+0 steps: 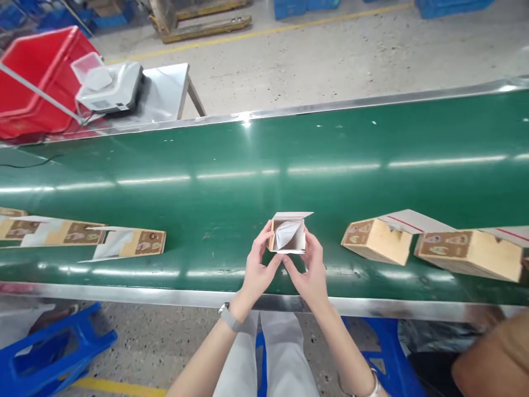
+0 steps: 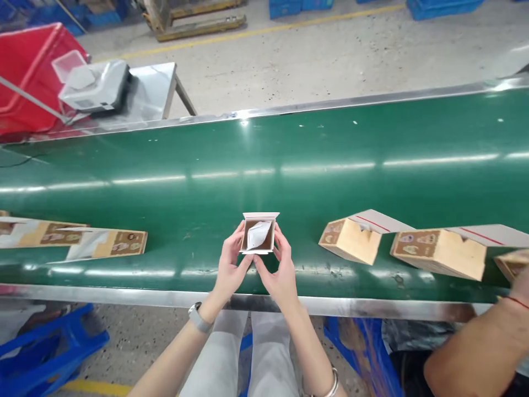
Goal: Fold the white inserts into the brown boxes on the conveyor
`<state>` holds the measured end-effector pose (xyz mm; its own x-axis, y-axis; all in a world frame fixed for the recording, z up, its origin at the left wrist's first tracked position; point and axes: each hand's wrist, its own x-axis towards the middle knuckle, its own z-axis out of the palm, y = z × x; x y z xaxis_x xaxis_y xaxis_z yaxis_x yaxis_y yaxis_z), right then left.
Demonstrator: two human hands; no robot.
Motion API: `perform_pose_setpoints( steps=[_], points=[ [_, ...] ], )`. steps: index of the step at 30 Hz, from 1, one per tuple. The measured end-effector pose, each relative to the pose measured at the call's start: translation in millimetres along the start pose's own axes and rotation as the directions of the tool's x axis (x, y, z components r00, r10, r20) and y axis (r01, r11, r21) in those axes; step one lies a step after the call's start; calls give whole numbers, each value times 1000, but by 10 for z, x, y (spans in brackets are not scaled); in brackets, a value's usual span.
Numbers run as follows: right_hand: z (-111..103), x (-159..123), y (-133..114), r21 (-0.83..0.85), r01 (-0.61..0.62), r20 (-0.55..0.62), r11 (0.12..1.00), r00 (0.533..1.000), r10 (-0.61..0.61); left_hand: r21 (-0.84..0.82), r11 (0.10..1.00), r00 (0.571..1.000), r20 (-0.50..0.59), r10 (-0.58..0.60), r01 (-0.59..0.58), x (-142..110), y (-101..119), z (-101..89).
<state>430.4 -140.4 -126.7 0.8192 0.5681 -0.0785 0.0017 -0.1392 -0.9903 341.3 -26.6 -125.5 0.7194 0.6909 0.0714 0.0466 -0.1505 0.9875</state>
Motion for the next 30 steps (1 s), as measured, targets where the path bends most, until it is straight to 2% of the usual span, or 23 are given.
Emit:
perform_pose_setpoints(
  steps=[3,6,8,11,14,16,20,23,26,28,30],
  points=[
    [277,39,-63,-14,6,12,1000,1000,-6,-7,1000,990,-141,23,-25,-29,-12,-94],
    [563,17,-94,-36,78,119,996,990,-73,89,996,970,-244,19,3,-163,-85,-406],
    [718,-4,-79,-67,137,146,988,981,-126,155,988,968,-250,23,17,-221,-159,-605],
    [790,-22,-25,-139,204,66,969,978,-197,263,963,986,-139,89,-50,-208,-227,-736],
    [669,2,11,-172,205,40,964,979,-201,300,946,990,-40,139,-121,-121,-215,-668],
    [563,43,-3,-176,168,55,970,986,-160,261,959,991,-46,128,-112,-66,-181,-566],
    [511,135,-97,-191,17,-50,982,998,-27,77,997,984,-178,-5,19,-13,-95,-317],
    [576,183,-145,-105,-130,-157,986,981,113,-88,986,931,-326,-164,143,14,-18,-116],
    [580,244,-145,31,-208,-209,978,955,210,-247,950,869,-407,-282,193,55,24,39],
    [523,302,-132,58,-260,-152,964,952,266,-320,926,862,-389,-324,203,87,9,89],
    [443,361,-120,61,-305,-47,951,950,308,-356,907,889,-306,-339,224,116,-35,106]
  ],
)
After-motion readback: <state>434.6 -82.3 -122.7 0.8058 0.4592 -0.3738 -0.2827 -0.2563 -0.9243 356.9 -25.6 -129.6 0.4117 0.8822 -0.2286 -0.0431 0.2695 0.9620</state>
